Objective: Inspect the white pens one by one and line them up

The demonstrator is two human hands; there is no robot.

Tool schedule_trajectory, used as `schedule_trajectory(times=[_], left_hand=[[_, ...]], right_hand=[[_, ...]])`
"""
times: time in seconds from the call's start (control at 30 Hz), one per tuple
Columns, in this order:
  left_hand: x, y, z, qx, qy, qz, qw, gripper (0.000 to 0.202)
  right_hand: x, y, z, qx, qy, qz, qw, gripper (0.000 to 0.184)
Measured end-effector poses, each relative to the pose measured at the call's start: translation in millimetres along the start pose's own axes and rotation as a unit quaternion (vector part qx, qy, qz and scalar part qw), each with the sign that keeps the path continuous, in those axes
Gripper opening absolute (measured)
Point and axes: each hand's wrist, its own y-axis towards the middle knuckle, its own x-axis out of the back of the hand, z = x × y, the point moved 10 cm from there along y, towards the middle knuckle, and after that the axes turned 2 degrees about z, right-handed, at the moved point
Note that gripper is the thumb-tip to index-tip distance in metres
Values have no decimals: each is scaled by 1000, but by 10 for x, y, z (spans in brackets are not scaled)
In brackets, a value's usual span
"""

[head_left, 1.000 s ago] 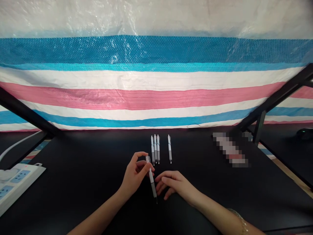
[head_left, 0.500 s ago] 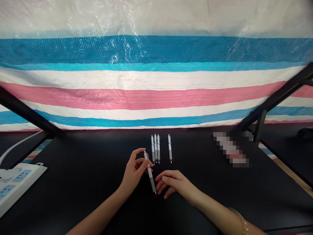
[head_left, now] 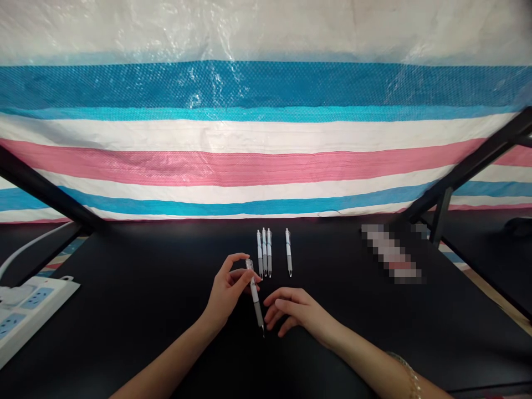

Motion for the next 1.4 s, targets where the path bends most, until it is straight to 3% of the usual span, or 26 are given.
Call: schedule_trajectory(times=[0.23, 0.47, 0.57, 0.63, 0.7, 0.73, 0.8, 0.87, 0.93, 1.0, 1.07, 1.13, 1.4], left_hand=[[48, 97, -36, -23, 33, -27, 999, 40], [208, 559, -304, -99, 107, -73, 987, 42], [212, 708, -249, -87, 132, -74, 985, 46], [191, 696, -186, -72, 130, -68, 987, 49], [168, 593, -128, -52, 108, -60, 991, 53], [160, 517, -102, -39, 92, -57, 993, 55], [145, 341, -69, -15, 80, -50, 995, 55], [102, 180, -3, 22, 48, -26, 998, 55], [91, 65, 48, 43, 22, -18, 999, 52], [133, 12, 70, 45, 9, -32, 998, 50], [151, 12, 91, 43, 5, -29, 999, 50], [115, 39, 100, 39, 13, 1, 999, 52], [-22, 54, -6, -29, 109, 85, 990, 56]], right_hand=[[8, 6, -3, -2, 0, 1, 1000, 36], [16, 20, -13, -2, 3, 7, 1000, 36], [5, 29, 4, -3, -7, 8, 1000, 37], [48, 27, 62, 12, -49, -10, 999, 35], [170, -9, 232, 64, -161, -68, 983, 30], [245, -55, 373, 107, -244, -115, 957, 27], [371, -182, 633, 169, -416, -219, 866, 22], [493, -255, 751, 158, -542, -306, 767, 19], [574, -249, 784, 133, -621, -352, 687, 26], [602, -195, 779, 119, -671, -369, 632, 31], [595, -134, 762, 117, -698, -369, 602, 31], [590, -96, 748, 119, -698, -364, 605, 28], [700, -116, 778, 124, -632, -360, 675, 31]])
